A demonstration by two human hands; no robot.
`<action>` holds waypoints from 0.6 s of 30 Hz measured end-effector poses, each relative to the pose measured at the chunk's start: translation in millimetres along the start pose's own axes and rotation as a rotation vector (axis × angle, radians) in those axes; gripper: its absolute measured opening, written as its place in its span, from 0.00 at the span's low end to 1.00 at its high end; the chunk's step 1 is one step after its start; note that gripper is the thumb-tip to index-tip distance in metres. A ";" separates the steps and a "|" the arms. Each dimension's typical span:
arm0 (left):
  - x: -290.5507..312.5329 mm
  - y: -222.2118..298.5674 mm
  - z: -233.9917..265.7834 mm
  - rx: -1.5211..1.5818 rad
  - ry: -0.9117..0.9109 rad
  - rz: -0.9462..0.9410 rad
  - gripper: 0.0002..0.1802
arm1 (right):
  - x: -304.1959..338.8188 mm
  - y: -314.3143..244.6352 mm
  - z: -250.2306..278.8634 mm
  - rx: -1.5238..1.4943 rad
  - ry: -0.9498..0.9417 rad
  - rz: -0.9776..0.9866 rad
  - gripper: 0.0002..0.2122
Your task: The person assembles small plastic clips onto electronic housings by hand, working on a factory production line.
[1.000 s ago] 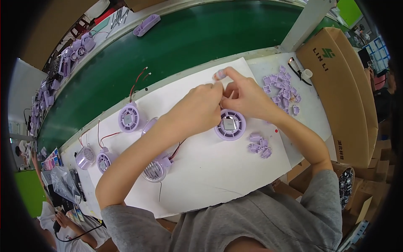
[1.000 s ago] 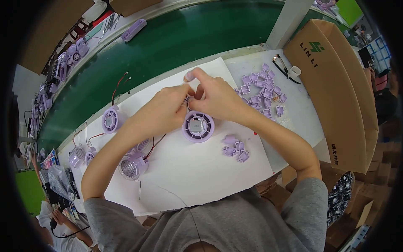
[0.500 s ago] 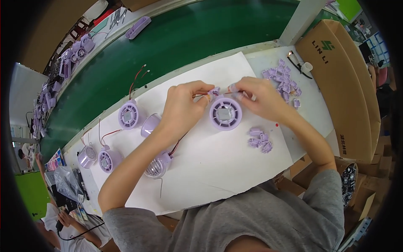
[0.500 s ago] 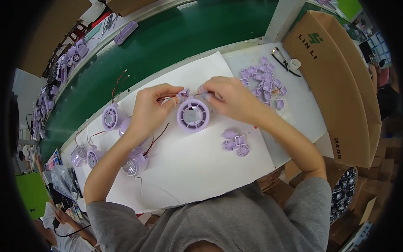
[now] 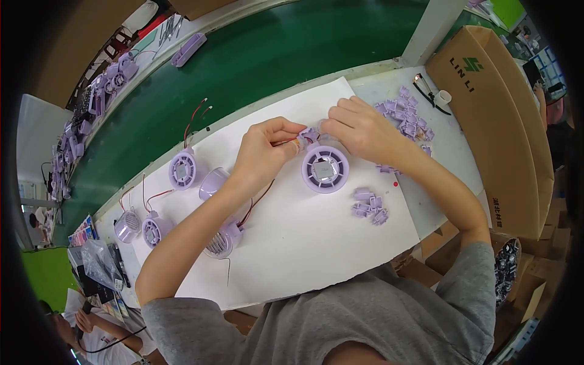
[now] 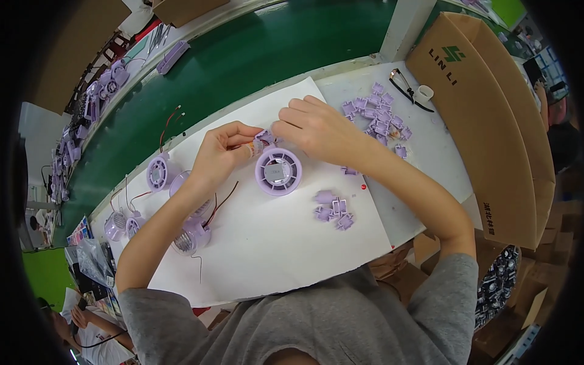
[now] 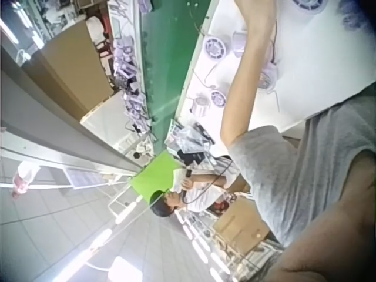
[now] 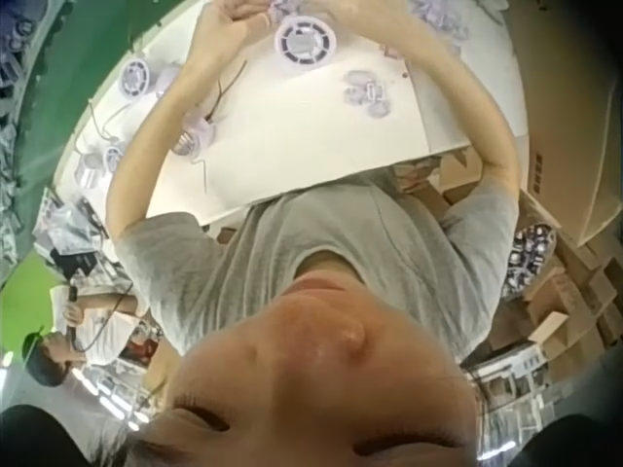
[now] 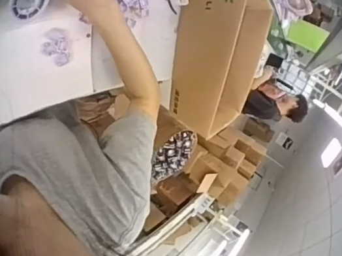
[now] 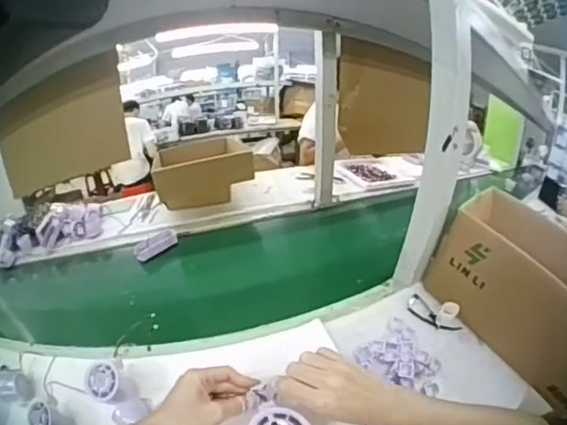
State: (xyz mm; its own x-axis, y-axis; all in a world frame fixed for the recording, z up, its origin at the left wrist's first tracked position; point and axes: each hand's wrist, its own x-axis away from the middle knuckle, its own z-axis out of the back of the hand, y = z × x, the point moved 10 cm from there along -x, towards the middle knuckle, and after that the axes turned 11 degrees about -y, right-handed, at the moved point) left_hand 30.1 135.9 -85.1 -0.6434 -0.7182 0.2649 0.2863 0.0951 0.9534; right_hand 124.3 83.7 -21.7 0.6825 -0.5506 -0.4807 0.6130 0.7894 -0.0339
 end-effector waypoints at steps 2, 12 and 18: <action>-1.0 -1.7 2.8 0.054 0.012 0.020 0.13 | -3.1 -6.6 3.4 0.076 0.006 0.066 0.07; -4.3 -10.7 7.9 0.081 0.054 0.226 0.16 | -0.3 -22.6 13.8 0.174 0.157 0.258 0.09; -8.4 -25.2 0.9 0.153 0.026 0.162 0.15 | -2.0 13.0 -5.6 -0.202 0.021 -0.067 0.09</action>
State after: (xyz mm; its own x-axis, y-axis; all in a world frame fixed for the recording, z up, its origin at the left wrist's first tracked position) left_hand 27.7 140.2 -111.2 -0.5789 -0.7022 0.4144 0.2722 0.3126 0.9100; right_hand 128.7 96.6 -26.1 0.6330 -0.5994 -0.4899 0.5629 0.7908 -0.2402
